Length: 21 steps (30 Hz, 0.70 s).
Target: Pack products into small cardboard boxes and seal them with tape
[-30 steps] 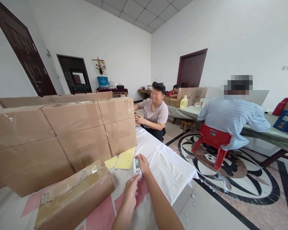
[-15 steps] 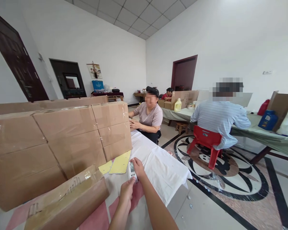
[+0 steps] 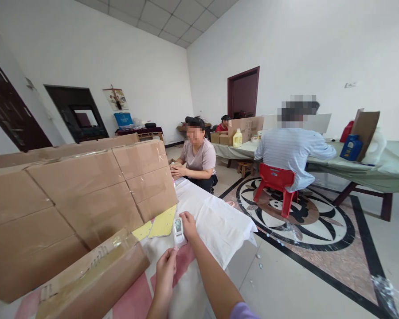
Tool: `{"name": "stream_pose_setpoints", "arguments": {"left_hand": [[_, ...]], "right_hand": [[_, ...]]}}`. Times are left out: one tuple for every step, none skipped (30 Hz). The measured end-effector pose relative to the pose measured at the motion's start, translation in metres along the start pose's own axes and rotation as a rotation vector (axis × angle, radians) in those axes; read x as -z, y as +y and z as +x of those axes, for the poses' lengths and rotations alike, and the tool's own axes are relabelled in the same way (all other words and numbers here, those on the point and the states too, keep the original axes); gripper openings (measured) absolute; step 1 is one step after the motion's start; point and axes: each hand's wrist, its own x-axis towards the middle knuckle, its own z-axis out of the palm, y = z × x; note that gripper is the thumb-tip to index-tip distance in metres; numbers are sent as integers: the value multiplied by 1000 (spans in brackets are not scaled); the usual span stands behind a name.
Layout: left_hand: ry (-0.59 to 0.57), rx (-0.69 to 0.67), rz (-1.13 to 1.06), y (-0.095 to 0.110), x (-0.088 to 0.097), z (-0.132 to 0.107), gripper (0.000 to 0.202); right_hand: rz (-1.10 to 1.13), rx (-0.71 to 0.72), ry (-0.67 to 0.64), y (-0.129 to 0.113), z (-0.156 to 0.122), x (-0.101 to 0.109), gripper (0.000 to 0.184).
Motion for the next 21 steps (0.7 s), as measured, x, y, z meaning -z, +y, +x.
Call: {"name": "stream_pose_setpoints", "arguments": {"left_hand": [[16,4,-53,4,6,-5,62],[31,1,-86,10,13,-9,65],[46,-16,-94,16,21,-15,67],[65,-45,-81,23,29,-20,67],[84,-89,-53,31,36,-25,65],[103,-146,-16,41,44,-31,62],[121,-212,24,51,52,-35,59],[121,-288,60,61,60,-39,57],[112,-368,87,70,68,-42,54],[95,-443,112,79,75,-44,50],[79,-509,143,86,83,-46,46],[67,-569,179,91,90,-48,42],[59,-615,217,95,96,-50,38],[58,-652,253,96,102,-52,34],[58,-680,281,97,108,-54,32],[61,-702,300,96,113,-56,31],[63,-716,313,95,118,-57,31],[69,-725,323,94,122,-58,30],[75,-734,335,92,127,-59,30],[82,-739,347,91,131,-60,29],[90,-741,357,89,134,-61,29]], "right_hand": [[19,6,35,-8,-3,4,37],[35,16,61,-18,-7,8,36],[47,28,73,-29,-13,11,34],[58,40,56,-41,-21,14,33],[68,51,7,-55,-30,17,31],[78,62,-74,-70,-40,18,30],[90,79,-209,-86,-51,18,29],[92,108,-340,-103,-61,17,28],[64,154,-454,-120,-70,15,26],[4,212,-552,-137,-77,12,24],[-65,261,-644,-152,-83,10,22],[-124,295,-733,-166,-87,7,21],[-179,321,-814,-177,-90,4,21],[-223,333,-888,-187,-92,2,21],[-257,338,-949,-194,-95,-1,21],[-290,341,-992,-199,-97,-3,21],[-323,344,-1013,-203,-100,-6,20],[-355,353,-1016,-205,-103,-9,18],[-385,366,-1002,-207,-107,-12,14],[-416,384,-977,-207,-110,-16,11],[-449,406,-946,-208,-114,-20,8]]}}
